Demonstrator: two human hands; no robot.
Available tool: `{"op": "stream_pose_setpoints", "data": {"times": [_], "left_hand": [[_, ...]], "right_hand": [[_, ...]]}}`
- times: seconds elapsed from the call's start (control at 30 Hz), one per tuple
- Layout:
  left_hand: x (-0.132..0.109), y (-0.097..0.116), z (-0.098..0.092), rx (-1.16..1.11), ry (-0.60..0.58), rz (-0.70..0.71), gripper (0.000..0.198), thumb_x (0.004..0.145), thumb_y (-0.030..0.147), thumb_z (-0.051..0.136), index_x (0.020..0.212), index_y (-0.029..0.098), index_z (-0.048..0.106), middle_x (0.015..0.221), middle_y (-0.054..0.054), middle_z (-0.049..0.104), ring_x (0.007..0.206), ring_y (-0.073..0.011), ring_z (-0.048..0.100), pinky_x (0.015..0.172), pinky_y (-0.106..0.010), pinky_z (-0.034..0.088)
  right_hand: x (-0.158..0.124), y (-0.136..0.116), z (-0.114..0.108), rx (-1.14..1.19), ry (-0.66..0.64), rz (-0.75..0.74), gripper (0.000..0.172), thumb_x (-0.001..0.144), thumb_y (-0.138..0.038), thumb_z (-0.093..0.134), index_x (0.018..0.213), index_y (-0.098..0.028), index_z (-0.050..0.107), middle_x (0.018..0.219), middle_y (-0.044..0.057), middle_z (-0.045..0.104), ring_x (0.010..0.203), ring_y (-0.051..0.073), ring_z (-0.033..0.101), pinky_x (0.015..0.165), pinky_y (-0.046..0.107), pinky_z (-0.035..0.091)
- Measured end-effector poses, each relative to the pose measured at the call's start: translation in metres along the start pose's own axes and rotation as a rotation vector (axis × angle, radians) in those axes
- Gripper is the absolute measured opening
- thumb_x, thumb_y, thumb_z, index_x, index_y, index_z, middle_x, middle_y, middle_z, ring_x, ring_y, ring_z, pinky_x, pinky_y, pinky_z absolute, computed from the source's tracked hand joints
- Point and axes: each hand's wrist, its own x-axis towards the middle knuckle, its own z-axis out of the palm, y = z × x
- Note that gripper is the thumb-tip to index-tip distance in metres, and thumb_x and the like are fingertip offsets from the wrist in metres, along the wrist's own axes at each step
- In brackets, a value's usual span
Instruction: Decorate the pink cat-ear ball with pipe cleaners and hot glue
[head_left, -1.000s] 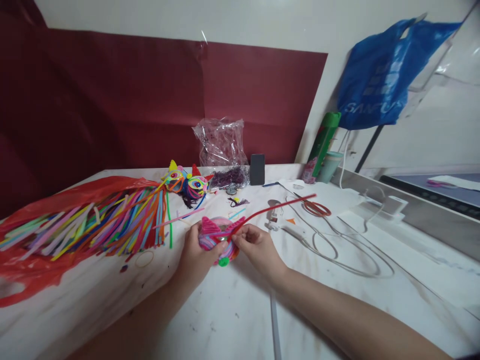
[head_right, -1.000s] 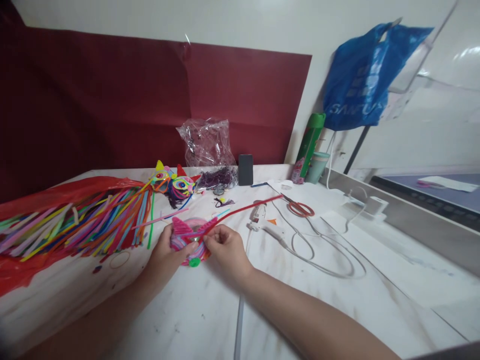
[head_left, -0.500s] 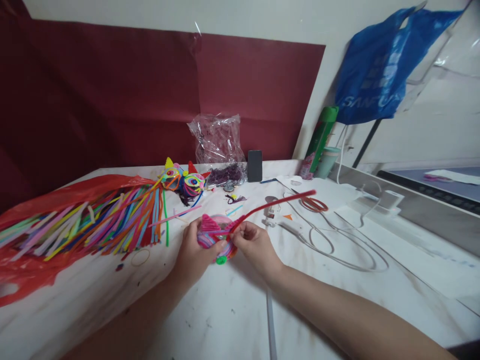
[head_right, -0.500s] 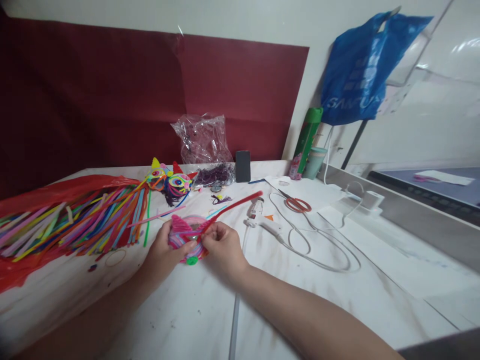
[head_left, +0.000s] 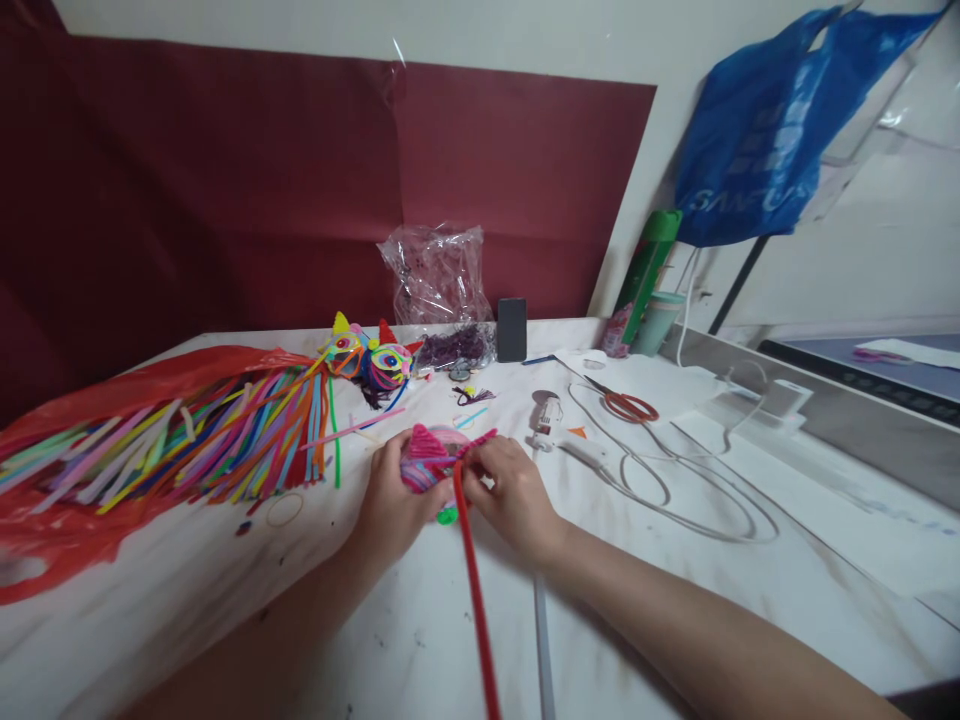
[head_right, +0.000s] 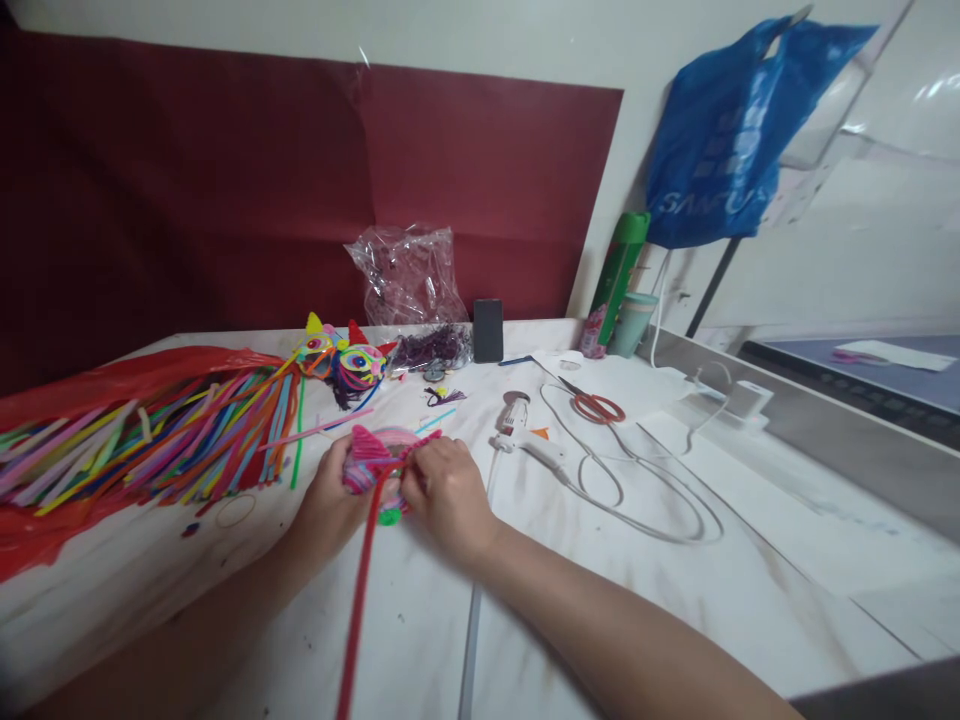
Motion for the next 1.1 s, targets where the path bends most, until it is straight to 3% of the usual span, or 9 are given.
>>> {"op": "stream_pose_setpoints", "data": {"times": [0.13, 0.47, 0.73, 1.1], "left_hand": [[-0.001, 0.000, 0.000, 0.014, -0.003, -0.007, 0.073, 0.050, 0.029, 0.081, 0.118, 0.022, 0.057, 0.124, -0.014, 0.057, 0.114, -0.0352, 0.054, 0.097, -0.049, 0.043], [-0.001, -0.012, 0.000, 0.035, -0.040, 0.056, 0.075, 0.060, 0.036, 0.080, 0.128, 0.023, 0.053, 0.127, -0.013, 0.058, 0.115, -0.0325, 0.056, 0.098, -0.049, 0.045], [-0.002, -0.012, 0.004, -0.003, -0.012, 0.065, 0.052, 0.075, 0.039, 0.068, 0.123, 0.022, 0.055, 0.116, -0.009, 0.065, 0.115, -0.0279, 0.058, 0.100, -0.044, 0.045], [0.002, -0.016, -0.001, -0.081, -0.113, 0.008, 0.058, 0.077, 0.043, 0.066, 0.128, 0.021, 0.052, 0.106, -0.007, 0.068, 0.104, -0.0251, 0.063, 0.095, -0.040, 0.048]], "right_hand": [[0.000, 0.001, -0.004, -0.114, -0.014, -0.142, 0.017, 0.090, -0.012, 0.053, 0.075, -0.018, 0.058, 0.069, 0.004, 0.061, 0.068, 0.019, 0.053, 0.066, 0.030, 0.039], [-0.001, 0.002, -0.007, -0.290, -0.085, -0.253, 0.024, 0.095, -0.016, 0.052, 0.072, -0.018, 0.060, 0.072, 0.005, 0.060, 0.072, 0.020, 0.048, 0.065, 0.032, 0.031], [-0.001, 0.000, -0.009, -0.291, -0.104, -0.336, 0.026, 0.097, -0.015, 0.049, 0.073, -0.017, 0.060, 0.072, 0.005, 0.059, 0.071, 0.020, 0.044, 0.065, 0.032, 0.029], [-0.007, 0.004, -0.008, -0.311, -0.084, -0.460, 0.021, 0.096, -0.008, 0.046, 0.089, -0.013, 0.065, 0.075, 0.006, 0.057, 0.071, 0.021, 0.044, 0.067, 0.035, 0.031]]}}
